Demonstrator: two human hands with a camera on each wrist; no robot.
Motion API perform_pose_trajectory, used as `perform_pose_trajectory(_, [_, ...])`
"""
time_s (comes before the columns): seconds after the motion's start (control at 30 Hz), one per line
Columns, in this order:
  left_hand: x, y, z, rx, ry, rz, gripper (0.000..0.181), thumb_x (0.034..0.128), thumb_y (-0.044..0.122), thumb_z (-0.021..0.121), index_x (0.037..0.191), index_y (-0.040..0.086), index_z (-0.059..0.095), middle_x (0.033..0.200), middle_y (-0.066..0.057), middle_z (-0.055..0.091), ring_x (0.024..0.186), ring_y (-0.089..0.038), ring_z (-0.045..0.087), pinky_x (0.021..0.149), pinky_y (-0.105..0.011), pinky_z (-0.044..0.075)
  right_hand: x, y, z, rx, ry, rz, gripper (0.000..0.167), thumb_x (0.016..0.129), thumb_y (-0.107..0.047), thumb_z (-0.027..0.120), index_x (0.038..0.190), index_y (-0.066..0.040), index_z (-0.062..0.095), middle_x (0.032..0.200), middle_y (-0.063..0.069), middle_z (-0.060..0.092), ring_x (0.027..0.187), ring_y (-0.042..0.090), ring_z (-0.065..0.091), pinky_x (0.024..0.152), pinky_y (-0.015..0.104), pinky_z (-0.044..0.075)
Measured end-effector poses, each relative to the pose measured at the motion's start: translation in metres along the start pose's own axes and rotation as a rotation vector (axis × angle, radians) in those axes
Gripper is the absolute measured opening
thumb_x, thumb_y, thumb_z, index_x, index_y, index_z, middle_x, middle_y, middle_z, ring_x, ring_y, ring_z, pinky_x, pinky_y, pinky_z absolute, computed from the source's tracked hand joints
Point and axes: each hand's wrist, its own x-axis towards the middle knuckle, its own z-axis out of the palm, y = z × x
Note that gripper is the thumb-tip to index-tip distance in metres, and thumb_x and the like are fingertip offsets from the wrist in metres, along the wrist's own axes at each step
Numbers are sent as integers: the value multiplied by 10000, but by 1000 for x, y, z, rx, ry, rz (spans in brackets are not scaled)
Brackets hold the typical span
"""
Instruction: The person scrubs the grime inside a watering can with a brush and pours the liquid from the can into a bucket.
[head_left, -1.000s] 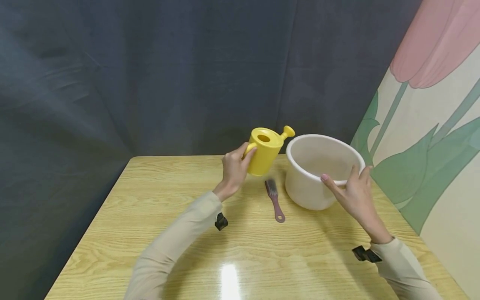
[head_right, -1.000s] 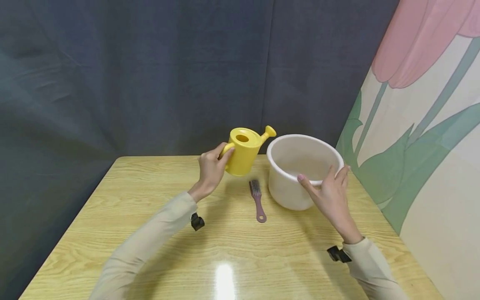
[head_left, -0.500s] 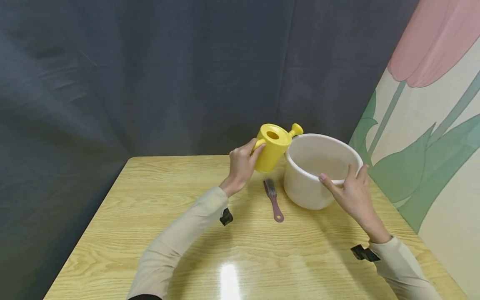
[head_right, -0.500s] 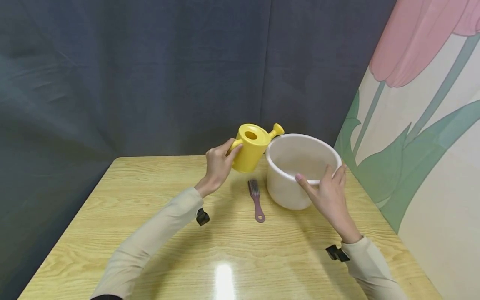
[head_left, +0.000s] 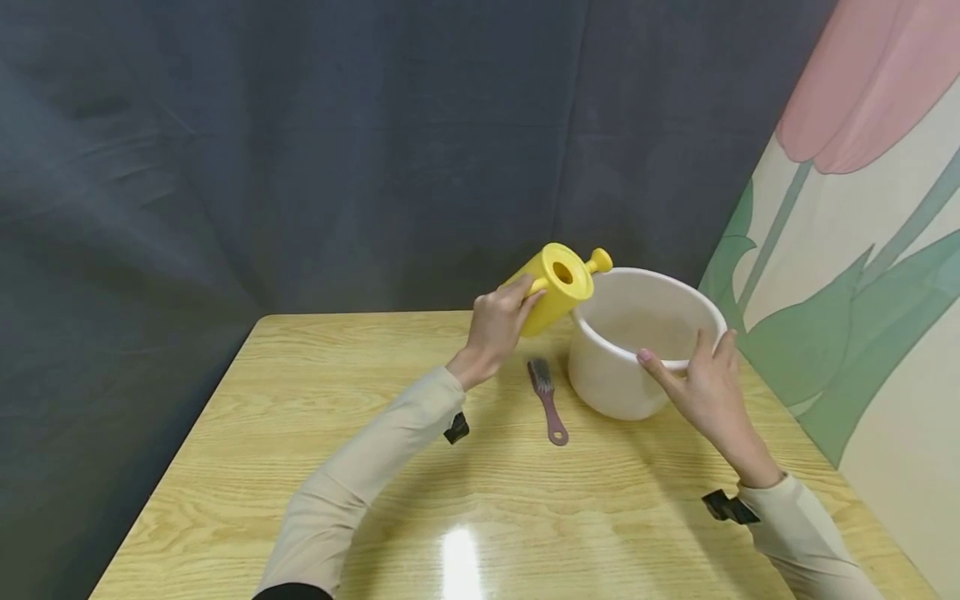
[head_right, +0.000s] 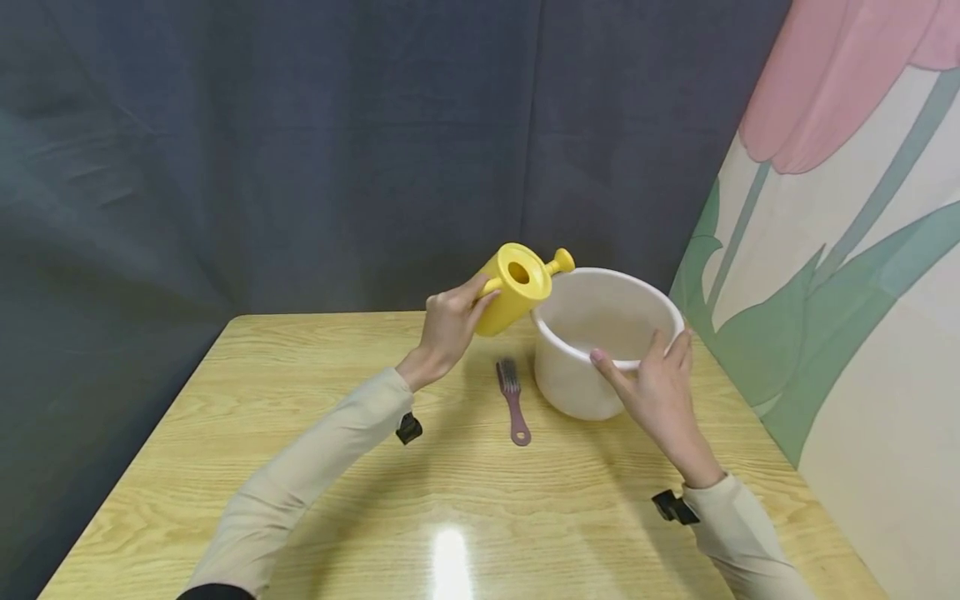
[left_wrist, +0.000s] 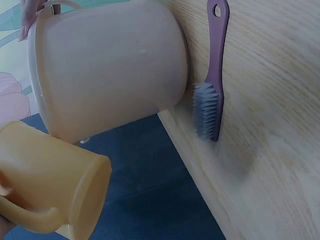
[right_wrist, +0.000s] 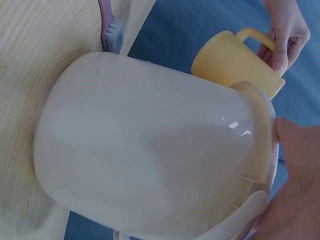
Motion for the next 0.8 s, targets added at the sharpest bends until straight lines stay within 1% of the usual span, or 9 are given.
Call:
perform_pose_trajectory(0.2, [5,1,-2,9,-30,37,150,929,124,692,924,45,564,779,-55,624,556,-138,517,464,-301,478,0,0,2,7,25,-13,969,933,-520,623,1439,188,198,1464,501,-61,1301,711,82,905,856,225])
perform_pose_trajectory(0.37, [6,1,-3,3,-40,59,156,920,121,697,913,52,557,765,-49,612,564,-126,506,457,-273,466,-2,-1,1,6,21,-8,972,933,-521,622,1439,191,195,1463,504,-64,1301,715,79,918,854,217])
perform_pose_trajectory(0.43, [7,2,-4,5,-48,71,143,925,127,690,922,56,566,782,-45,627,594,-130,540,474,-273,482,-2,-1,0,7,19,-6,974,933,-520,623,1441,189,191,1463,503,-69,1302,716,72,921,855,210])
perform_pose_trajectory(0.53, [10,3,-5,19,-68,88,117,942,140,673,943,66,582,832,-40,657,683,-142,618,542,-281,533,-2,0,1,5,15,-2,980,931,-527,622,1447,183,185,1470,496,-74,1308,711,69,922,855,210])
perform_pose_trajectory(0.63, [13,5,-7,53,-89,108,95,954,148,659,973,68,611,933,-53,702,846,-172,687,652,-310,586,-2,0,1,5,16,-2,982,930,-529,623,1449,180,185,1474,491,-74,1313,704,71,925,852,212])
perform_pose_trajectory(0.7, [14,6,-8,82,-102,116,98,961,155,652,998,66,632,1025,-68,722,947,-188,696,735,-316,599,-2,0,1,6,19,-5,979,929,-527,624,1444,183,192,1474,491,-71,1317,700,70,932,848,209])
perform_pose_trajectory(0.8, [15,8,-9,113,-119,125,124,960,149,653,1042,57,663,1141,-94,713,1061,-205,675,835,-318,586,-2,0,1,8,17,-5,979,931,-527,622,1444,188,191,1476,489,-74,1323,695,62,942,845,201])
